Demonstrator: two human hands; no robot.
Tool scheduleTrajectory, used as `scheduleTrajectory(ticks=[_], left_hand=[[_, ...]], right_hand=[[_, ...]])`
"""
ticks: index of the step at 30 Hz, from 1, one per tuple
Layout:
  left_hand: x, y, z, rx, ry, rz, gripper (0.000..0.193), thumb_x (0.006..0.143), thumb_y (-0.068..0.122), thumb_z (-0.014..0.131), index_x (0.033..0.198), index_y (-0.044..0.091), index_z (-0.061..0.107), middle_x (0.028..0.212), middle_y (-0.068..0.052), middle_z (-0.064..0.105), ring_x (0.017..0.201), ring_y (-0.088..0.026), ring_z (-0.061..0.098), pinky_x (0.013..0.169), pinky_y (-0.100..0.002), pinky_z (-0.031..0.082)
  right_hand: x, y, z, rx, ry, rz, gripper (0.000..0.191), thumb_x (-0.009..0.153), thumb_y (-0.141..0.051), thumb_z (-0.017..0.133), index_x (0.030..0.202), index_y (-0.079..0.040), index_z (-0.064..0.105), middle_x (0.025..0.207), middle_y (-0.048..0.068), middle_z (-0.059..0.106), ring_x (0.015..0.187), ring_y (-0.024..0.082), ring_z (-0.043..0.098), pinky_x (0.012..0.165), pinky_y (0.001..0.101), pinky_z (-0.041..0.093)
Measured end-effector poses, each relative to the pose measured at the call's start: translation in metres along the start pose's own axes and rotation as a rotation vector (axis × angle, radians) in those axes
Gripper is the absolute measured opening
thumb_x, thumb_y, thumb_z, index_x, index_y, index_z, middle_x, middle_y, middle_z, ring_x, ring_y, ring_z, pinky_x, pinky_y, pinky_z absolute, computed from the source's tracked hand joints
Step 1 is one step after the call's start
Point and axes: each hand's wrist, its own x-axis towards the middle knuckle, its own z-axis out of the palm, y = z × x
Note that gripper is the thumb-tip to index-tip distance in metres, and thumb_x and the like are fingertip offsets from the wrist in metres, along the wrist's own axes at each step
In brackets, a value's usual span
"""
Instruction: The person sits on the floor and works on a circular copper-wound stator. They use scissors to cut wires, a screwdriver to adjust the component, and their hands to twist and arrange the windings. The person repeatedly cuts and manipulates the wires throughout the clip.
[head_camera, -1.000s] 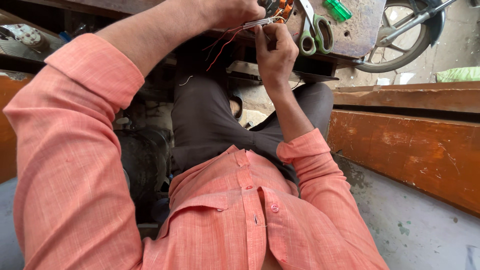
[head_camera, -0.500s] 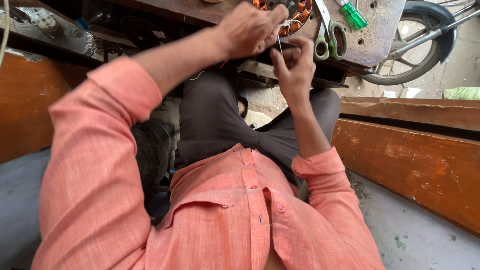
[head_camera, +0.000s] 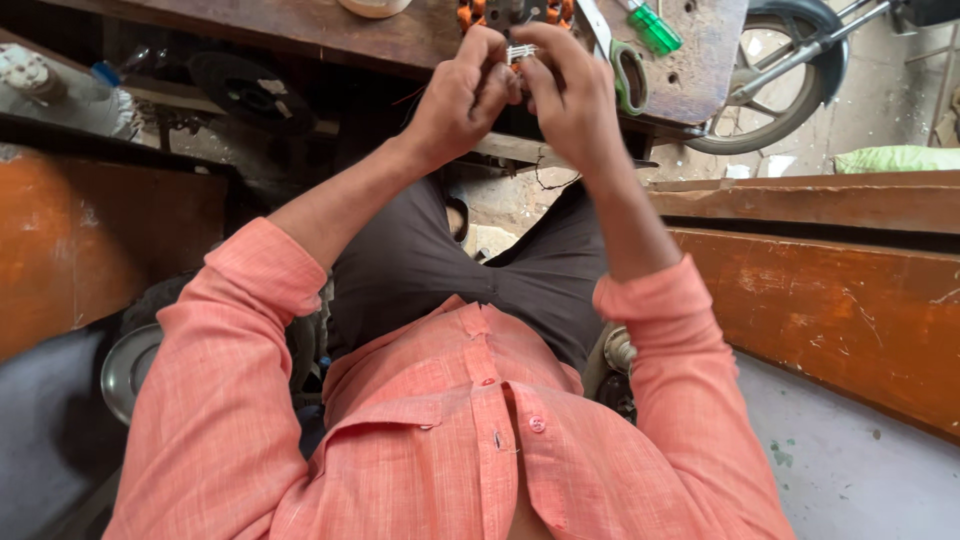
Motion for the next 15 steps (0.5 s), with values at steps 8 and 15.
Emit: scheduleTrajectory(ticks=[8, 15], left_hand=[[-0.001, -0.013, -0.01, -0.279, 0.175, -0.256, 0.009, 0.114, 0.013, 0.052, 0.117, 0.005, 0.05, 0.088, -0.005, 0.071, 0.058, -0.005, 0.055, 0.051, -0.022, 0.046], [0.002, -0.004, 0.005, -0.323, 0.292, -0.426, 0.032, 0.107, 0.017, 0.064, 0.134, -0.001, 0.059, 0.091, -0.008, 0.079, 0.06, -0.004, 0.065, 0.048, -0.02, 0.05]], right_hand=[[0.024, 0.007, -0.014, -0.384, -0.088, -0.352, 0.008, 0.099, -0.003, 0.077, 0.107, -0.002, 0.077, 0.097, 0.011, 0.072, 0.082, 0.027, 0.072, 0.071, 0.0347, 0.056], [0.017, 0.006, 0.003, -0.293, 0.132, -0.251, 0.009, 0.095, -0.001, 0.081, 0.102, -0.002, 0.076, 0.094, 0.01, 0.073, 0.08, 0.022, 0.074, 0.07, 0.0323, 0.059]])
